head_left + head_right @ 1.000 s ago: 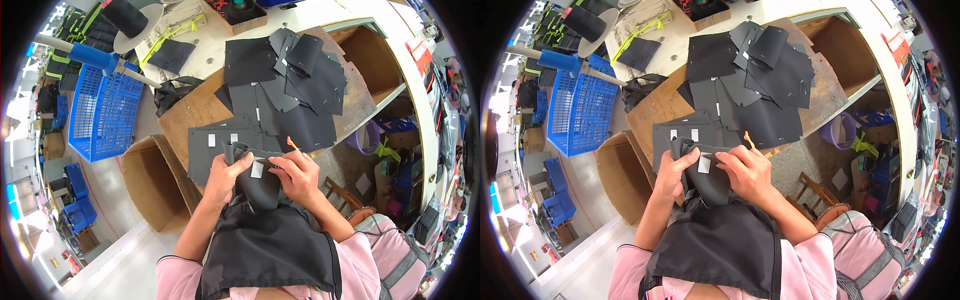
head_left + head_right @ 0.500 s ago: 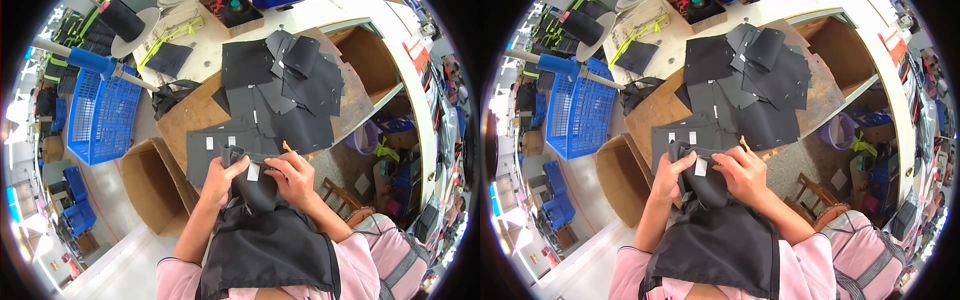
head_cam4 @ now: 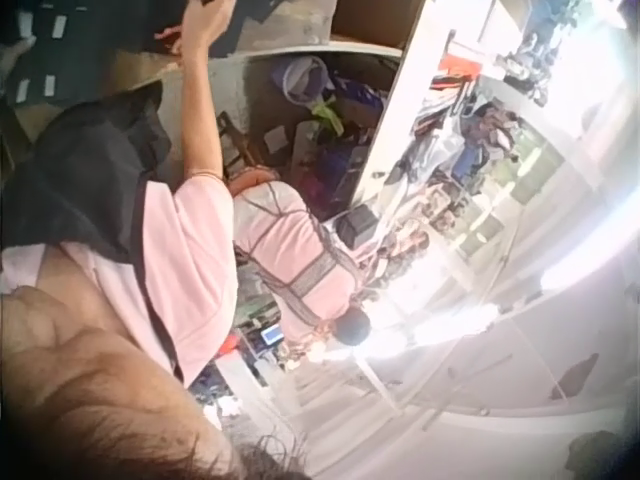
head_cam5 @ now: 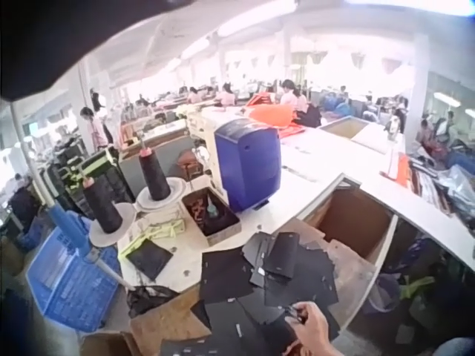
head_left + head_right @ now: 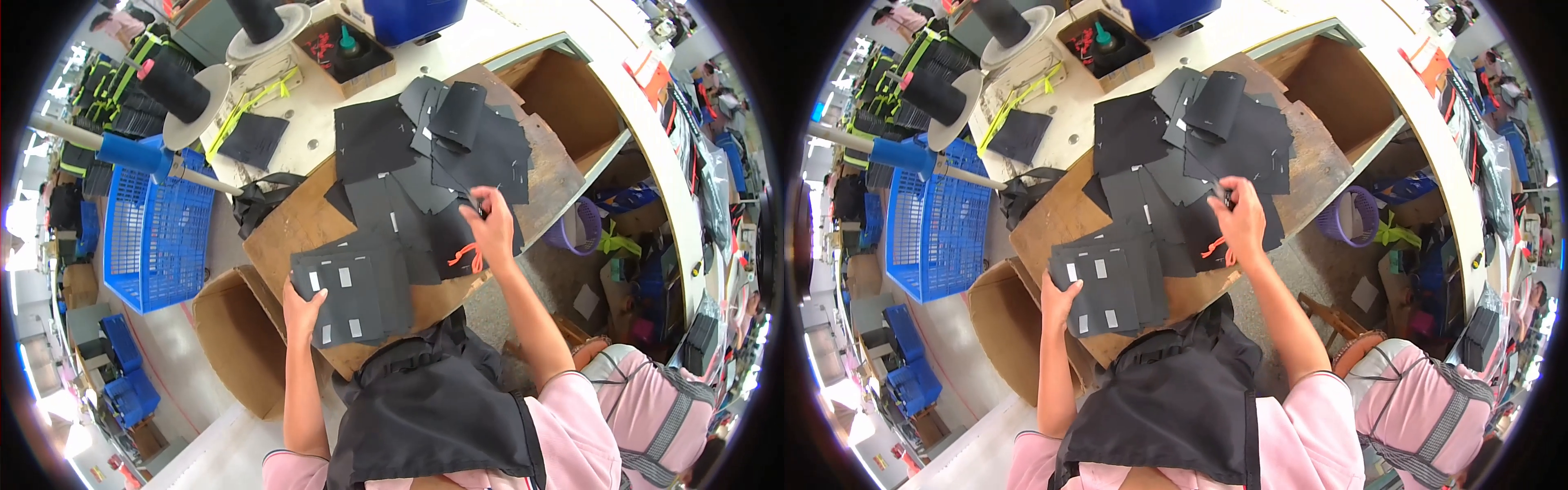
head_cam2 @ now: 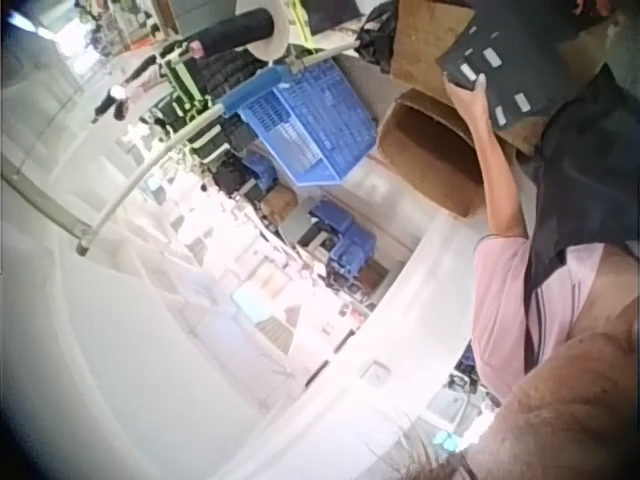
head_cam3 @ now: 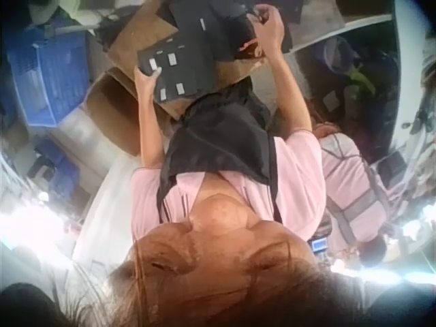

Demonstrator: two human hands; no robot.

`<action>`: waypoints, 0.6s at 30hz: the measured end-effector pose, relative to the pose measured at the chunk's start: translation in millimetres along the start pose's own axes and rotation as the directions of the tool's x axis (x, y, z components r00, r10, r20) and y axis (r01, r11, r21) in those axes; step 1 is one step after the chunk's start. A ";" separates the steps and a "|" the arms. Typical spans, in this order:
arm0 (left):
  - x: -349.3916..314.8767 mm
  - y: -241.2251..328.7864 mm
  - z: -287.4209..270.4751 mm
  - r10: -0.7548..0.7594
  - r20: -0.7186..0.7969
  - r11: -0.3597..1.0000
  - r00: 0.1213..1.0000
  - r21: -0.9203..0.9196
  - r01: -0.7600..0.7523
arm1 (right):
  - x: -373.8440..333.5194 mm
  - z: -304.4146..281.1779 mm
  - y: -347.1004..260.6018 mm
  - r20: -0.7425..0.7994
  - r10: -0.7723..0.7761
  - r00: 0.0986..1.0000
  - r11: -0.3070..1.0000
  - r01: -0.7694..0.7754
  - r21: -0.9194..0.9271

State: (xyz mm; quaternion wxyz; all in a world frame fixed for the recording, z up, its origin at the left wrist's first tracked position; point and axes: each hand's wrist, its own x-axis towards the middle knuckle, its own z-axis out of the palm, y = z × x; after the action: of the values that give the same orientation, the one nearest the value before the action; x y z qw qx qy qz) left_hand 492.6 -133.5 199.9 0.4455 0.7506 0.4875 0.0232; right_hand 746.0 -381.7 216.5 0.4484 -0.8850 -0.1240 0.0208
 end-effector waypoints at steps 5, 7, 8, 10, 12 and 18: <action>-21.0 44.3 17.1 0.179 -0.219 0.879 0.959 0.474 -0.055 | 87.8 16.7 24.9 -0.153 -0.115 0.982 0.962 0.072 -0.262; -25.1 51.0 13.3 0.208 -0.236 0.911 0.949 0.399 -0.100 | 113.1 29.7 26.2 -0.062 -0.087 0.994 0.919 0.056 -0.391; -24.0 49.5 14.9 0.301 -0.186 0.914 0.935 0.336 -0.227 | 121.9 30.6 29.6 -0.037 -0.158 0.987 0.891 0.126 -0.436; -25.8 57.5 23.2 0.453 -0.144 0.882 0.880 0.216 -0.419 | 134.2 26.4 36.6 -0.019 -0.155 0.988 0.872 0.128 -0.473; -24.2 72.2 26.6 0.404 -0.095 0.915 0.910 0.039 -0.402 | 138.3 24.5 34.2 -0.056 -0.202 0.978 0.874 0.154 -0.460; -17.8 113.8 34.0 0.488 0.055 0.863 0.871 -0.180 -0.472 | 120.3 14.7 3.6 -0.061 -0.322 0.945 0.898 0.285 -0.334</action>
State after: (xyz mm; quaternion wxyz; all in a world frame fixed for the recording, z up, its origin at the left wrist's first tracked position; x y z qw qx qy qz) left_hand 580.2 -183.3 265.2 0.5080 0.8102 0.2591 0.1356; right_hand 861.0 -343.6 213.8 0.3025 -0.9154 -0.2364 -0.1207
